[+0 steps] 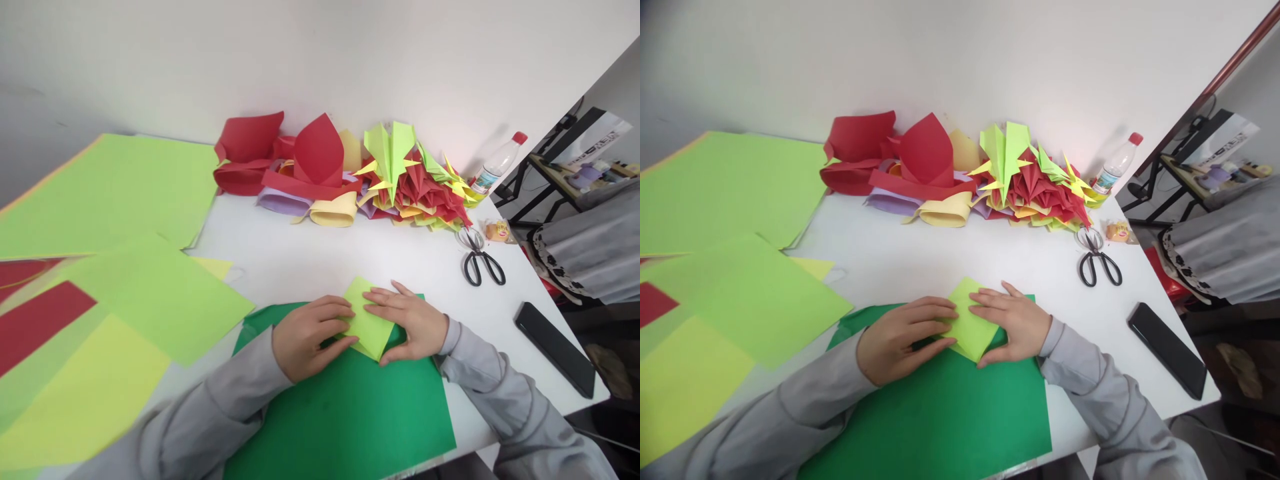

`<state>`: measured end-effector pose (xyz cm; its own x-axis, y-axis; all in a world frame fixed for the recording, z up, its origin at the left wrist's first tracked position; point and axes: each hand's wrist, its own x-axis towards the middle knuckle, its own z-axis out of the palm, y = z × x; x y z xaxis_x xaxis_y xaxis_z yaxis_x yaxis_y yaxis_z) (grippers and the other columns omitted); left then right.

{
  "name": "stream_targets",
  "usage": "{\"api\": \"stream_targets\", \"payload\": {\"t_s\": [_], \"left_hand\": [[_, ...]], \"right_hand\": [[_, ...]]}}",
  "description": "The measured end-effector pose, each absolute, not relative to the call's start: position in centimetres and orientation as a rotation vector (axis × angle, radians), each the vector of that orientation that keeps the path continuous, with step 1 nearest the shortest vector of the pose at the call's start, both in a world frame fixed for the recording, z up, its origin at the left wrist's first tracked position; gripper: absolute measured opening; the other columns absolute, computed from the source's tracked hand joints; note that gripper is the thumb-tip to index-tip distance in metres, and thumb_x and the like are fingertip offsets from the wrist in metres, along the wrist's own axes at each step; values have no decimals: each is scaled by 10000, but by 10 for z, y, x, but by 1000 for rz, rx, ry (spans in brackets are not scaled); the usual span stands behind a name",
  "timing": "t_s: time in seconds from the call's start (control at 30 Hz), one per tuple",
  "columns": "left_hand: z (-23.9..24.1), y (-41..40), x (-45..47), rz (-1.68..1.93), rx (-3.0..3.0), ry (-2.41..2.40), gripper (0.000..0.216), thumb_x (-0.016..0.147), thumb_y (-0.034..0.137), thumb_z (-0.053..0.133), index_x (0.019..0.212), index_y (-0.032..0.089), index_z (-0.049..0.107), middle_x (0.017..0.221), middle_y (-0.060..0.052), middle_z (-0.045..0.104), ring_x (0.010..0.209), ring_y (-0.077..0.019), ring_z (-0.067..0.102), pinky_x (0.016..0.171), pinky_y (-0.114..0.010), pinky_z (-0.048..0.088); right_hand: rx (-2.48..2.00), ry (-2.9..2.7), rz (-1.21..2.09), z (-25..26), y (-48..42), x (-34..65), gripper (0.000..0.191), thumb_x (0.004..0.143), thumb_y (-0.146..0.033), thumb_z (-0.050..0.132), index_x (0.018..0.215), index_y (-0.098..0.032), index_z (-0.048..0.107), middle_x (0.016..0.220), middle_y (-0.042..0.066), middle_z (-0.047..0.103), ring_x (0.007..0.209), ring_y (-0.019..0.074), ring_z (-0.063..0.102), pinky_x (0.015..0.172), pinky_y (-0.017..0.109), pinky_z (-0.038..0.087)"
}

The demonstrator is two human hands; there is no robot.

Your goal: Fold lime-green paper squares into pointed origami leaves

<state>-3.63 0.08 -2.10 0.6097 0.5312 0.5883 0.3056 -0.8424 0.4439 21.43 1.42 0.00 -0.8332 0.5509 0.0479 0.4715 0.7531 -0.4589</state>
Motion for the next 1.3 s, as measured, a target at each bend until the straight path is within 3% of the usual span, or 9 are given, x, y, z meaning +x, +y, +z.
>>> {"api": "stream_targets", "payload": {"t_s": [0.4, 0.57, 0.67, 0.8, 0.93, 1.0, 1.13, 1.3], "left_hand": [[-16, 7, -39, 1054, 2894, 594, 264, 939, 214, 470, 761, 154, 657, 813, -75, 720, 839, -166, 669, 815, -296, 576], [-28, 0, -41, 978, 3133, 673, 304, 946, 128, 344, 1018, 130, 640, 1000, -115, 713, 907, -200, 657, 812, -319, 555], [-39, -3, -40, 1031, 3137, 635, 307, 913, 98, 361, 1084, 116, 615, 1017, -130, 703, 953, -217, 647, 837, -346, 546], [-42, -1, -36, 1086, 3107, 629, 259, 908, 116, 391, 931, 136, 648, 968, -116, 709, 953, -215, 645, 805, -343, 568], [-33, -2, -33, 1100, 3062, 728, 249, 877, 52, 392, 878, 113, 633, 988, -133, 707, 1000, -236, 640, 825, -355, 574], [-28, -3, -32, 1084, 3045, 806, 238, 860, 26, 399, 906, 102, 620, 1010, -138, 704, 1002, -230, 645, 842, -339, 571], [-27, -4, -30, 1067, 2986, 905, 223, 881, 48, 382, 881, 117, 594, 1013, -142, 704, 975, -225, 659, 823, -336, 573], [-28, -2, -28, 1032, 2748, 1076, 251, 943, 148, 324, 1026, 141, 561, 967, -103, 705, 906, -202, 675, 777, -338, 571]], "right_hand": [[-836, -2740, 729, 0, 16, 215, 797, 731, -624, 643, 1349, -154, 461, 1440, 164, 420, 1367, 258, 346, 1149, 492, 106], [-858, -2674, 786, 1, 16, 216, 655, 820, -560, 591, 1348, -193, 470, 1421, 144, 454, 1357, 226, 367, 1152, 471, 124], [-890, -2621, 823, 2, 16, 215, 614, 844, -556, 560, 1340, -204, 481, 1407, 132, 475, 1348, 214, 381, 1154, 459, 123], [-913, -2566, 873, 4, 14, 214, 524, 934, -534, 394, 1338, -211, 480, 1388, 113, 500, 1341, 186, 389, 1156, 441, 129], [-911, -2499, 883, 3, 14, 216, 565, 952, -567, 279, 1360, -213, 443, 1358, 109, 527, 1320, 184, 414, 1149, 444, 170], [-896, -2453, 874, 1, 15, 217, 635, 916, -628, 306, 1369, -199, 426, 1352, 127, 526, 1301, 202, 438, 1144, 452, 193], [-899, -2418, 813, -3, 15, 215, 738, 791, -674, 531, 1340, -187, 449, 1311, 145, 558, 1253, 243, 490, 1132, 479, 221], [-943, -2349, 702, -3, 13, 210, 449, 866, -431, 576, 1244, -193, 535, 1198, 113, 639, 1128, 217, 584, 1048, 447, 376]]}}
